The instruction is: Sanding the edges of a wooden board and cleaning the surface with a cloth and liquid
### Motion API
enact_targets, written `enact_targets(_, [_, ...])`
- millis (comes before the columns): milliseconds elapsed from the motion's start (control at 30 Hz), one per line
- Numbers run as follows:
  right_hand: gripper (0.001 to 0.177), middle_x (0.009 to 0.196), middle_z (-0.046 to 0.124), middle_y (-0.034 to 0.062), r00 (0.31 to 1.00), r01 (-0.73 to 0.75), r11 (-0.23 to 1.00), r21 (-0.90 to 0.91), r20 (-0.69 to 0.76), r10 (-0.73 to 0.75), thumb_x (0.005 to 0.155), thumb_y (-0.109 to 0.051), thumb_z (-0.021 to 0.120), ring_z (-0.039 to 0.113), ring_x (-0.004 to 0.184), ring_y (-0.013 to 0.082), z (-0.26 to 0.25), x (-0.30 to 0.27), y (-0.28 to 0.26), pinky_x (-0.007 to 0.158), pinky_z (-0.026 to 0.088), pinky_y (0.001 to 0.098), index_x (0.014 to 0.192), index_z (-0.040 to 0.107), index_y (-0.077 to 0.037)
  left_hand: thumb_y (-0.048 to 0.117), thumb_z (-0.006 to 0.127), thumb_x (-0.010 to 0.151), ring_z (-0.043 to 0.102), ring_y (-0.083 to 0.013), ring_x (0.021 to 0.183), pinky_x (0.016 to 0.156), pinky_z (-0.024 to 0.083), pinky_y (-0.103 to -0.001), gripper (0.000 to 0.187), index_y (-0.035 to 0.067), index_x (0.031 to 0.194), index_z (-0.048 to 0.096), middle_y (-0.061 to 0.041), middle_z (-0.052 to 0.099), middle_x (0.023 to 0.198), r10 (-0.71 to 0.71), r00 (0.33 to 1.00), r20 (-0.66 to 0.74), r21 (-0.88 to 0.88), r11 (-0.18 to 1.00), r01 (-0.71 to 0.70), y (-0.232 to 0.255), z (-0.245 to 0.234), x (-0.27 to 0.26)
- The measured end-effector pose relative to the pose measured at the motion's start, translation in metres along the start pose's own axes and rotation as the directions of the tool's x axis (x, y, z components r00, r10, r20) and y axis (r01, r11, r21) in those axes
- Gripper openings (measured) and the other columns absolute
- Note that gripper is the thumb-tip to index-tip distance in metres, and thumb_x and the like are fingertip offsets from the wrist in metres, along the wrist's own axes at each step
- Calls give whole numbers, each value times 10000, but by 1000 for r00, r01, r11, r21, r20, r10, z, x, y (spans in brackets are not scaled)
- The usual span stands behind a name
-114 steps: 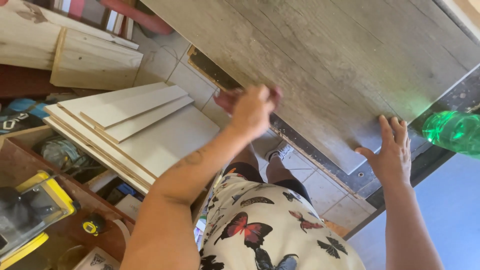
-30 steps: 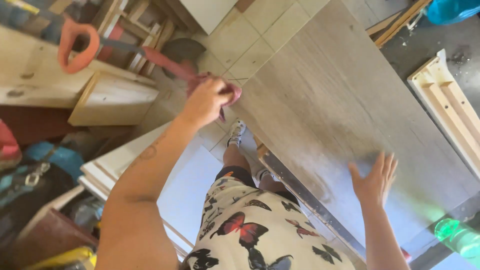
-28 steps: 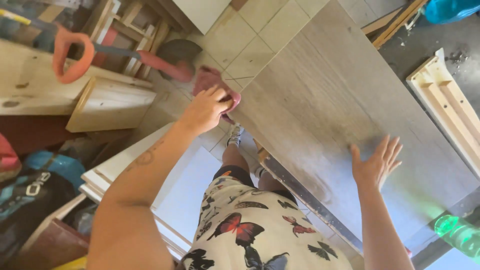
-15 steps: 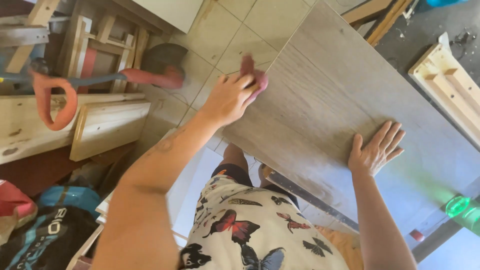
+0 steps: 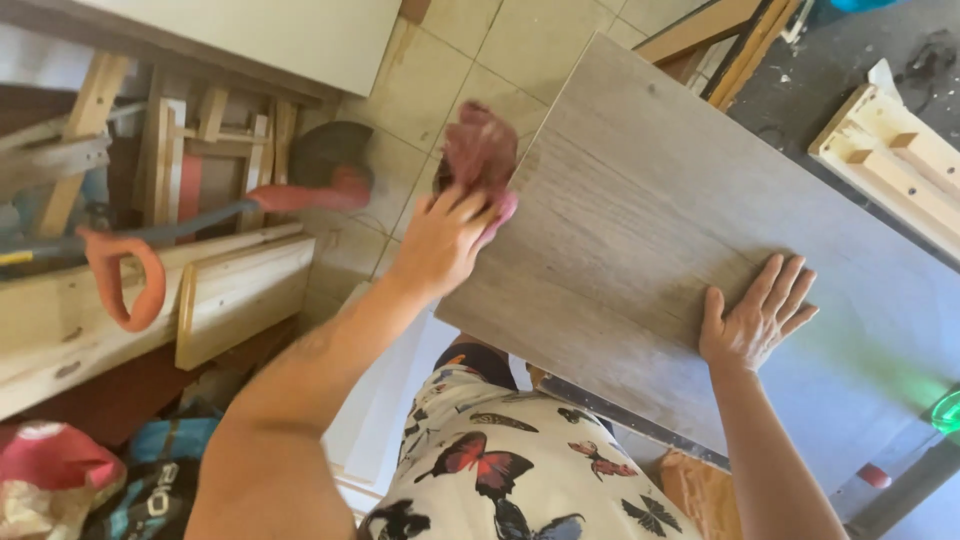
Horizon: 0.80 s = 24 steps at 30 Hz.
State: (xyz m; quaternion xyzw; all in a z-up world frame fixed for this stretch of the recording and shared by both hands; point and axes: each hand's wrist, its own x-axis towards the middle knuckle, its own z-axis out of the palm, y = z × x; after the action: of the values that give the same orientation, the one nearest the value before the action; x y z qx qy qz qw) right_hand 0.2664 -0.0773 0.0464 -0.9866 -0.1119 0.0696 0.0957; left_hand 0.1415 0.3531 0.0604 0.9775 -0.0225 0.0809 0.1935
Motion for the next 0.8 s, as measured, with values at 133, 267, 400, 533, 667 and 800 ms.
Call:
enact_targets(133, [940, 1768, 154, 238, 1000, 24, 999, -27, 11, -24, 1048, -608, 390, 44, 1613, 445, -1, -1, 0, 1228, 21, 750, 1703, 256, 52, 217, 711, 1042, 573, -229, 1183, 726, 391, -424, 160, 173, 1190, 751, 74, 684, 1262, -83, 997, -4, 34, 996, 83, 5, 1, 4])
enact_targets(267, [976, 1766, 174, 255, 1000, 17, 1000, -20, 20, -16, 1036, -638, 380, 48, 1610, 448, -2, 1, 1, 1219, 1, 748, 1697, 266, 69, 255, 539, 1125, 612, -260, 908, 663, 358, -412, 253, 215, 1300, 717, 97, 741, 1110, -131, 986, -99, 80, 987, 140, -3, 28, 90])
enact_targets(400, [986, 1772, 159, 245, 999, 4, 1000, 7, 42, -5, 1027, -649, 363, 27, 1614, 440, -6, 2, -1, 1226, -22, 734, 1703, 254, 61, 137, 701, 1022, 608, -258, 1016, 700, 420, -418, 195, 186, 1200, 761, 55, 743, 1171, -109, 992, -68, 68, 991, 114, 5, 11, 59])
enact_targets(533, [960, 1774, 157, 238, 1000, -5, 1000, 12, 18, 5, 1029, -600, 410, 33, 1617, 442, -1, -1, -1, 1218, -8, 760, 1694, 278, 79, 226, 553, 1080, 621, -245, 1082, 671, 397, -442, 289, 214, 1326, 704, 105, 741, 1215, -178, 983, 50, 48, 983, 175, 7, 10, 50])
enact_targets(667, [958, 1774, 170, 245, 999, 34, 999, -4, 1, -34, 1035, -610, 402, 53, 1620, 454, 1, 0, 4, 1214, 6, 771, 1694, 290, 76, 104, 647, 1009, 701, -297, 946, 714, 487, -426, 449, 207, 1446, 640, 7, 780, 1204, -147, 988, -45, 143, 978, 152, -8, 37, 133])
enact_targets(800, [1002, 1775, 162, 249, 999, 36, 999, 15, 15, -36, 1031, -687, 327, 48, 1625, 453, -2, 1, 3, 1224, -16, 752, 1698, 262, 58, 93, 703, 921, 645, -289, 1087, 785, 457, -447, 367, 136, 1285, 697, -12, 770, 1212, -212, 977, 36, 72, 975, 209, -11, 37, 164])
